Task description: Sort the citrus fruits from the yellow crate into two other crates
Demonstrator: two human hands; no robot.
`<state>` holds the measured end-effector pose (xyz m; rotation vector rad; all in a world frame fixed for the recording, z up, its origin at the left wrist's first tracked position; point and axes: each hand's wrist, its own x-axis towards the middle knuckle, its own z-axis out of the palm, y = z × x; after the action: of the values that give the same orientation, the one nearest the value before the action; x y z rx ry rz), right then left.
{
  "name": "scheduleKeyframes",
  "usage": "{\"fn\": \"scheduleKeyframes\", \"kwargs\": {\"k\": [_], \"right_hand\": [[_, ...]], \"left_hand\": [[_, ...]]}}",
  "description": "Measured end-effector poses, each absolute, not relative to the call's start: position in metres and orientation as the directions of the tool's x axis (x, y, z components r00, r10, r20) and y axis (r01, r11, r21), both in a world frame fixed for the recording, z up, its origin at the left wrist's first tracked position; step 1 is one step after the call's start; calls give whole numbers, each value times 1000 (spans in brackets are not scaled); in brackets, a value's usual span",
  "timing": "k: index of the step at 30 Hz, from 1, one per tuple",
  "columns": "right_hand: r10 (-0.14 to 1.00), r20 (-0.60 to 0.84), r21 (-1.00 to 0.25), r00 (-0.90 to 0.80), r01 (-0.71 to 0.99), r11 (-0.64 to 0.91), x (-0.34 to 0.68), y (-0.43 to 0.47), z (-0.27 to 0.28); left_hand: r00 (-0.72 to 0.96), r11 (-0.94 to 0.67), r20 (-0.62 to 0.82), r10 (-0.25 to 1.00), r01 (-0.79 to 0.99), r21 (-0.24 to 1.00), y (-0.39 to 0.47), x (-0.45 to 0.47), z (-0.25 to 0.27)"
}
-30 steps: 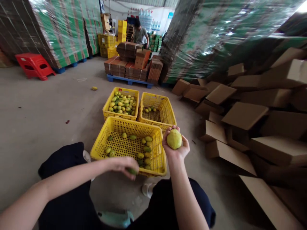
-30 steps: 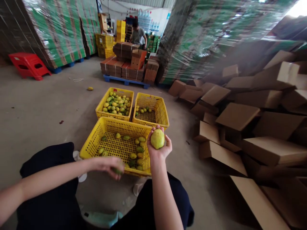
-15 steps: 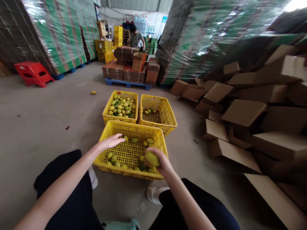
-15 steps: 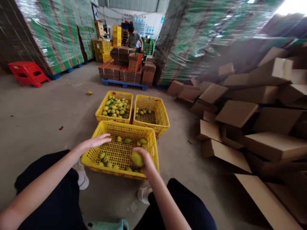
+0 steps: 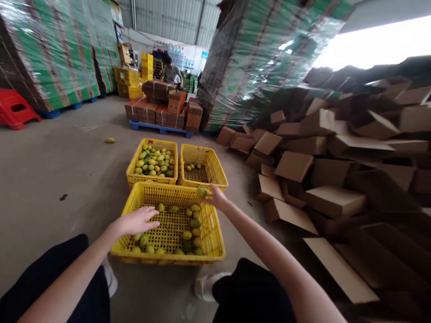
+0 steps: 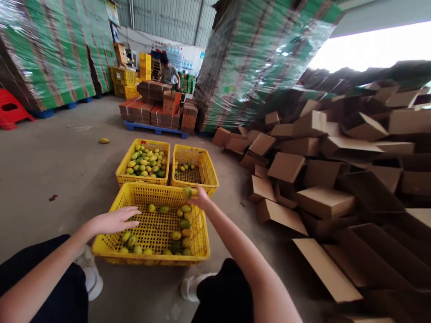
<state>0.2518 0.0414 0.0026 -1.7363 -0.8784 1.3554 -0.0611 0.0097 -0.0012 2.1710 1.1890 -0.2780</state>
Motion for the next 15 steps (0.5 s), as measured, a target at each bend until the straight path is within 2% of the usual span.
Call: {"fn": "scheduleKeyframes", "kwargs": {"k": [2,5,11,13,15], "right_hand": [[840,-418,-890,346,29,-455,276,78,29],[805,-426,-886,413,-10,-464,293,86,38],[793,-561,-811,240,35,-584,266,-4,-28],[802,-584,-771,129,223,-597,250,-30,-51],[834,-550,-725,38,474,-500,236,-42,-66]], "left_hand": [[613,-420,-484,625,786,453,9,-58,-1],[615,-440,-499,611,787,432,8,-57,-4],[550,-432,-552,627,835,341,5,-68,-20],[541,-427,-574,615,840,334,5,-72,-28],[536,-434,-581,613,842,320,5,-76,-36]]}}
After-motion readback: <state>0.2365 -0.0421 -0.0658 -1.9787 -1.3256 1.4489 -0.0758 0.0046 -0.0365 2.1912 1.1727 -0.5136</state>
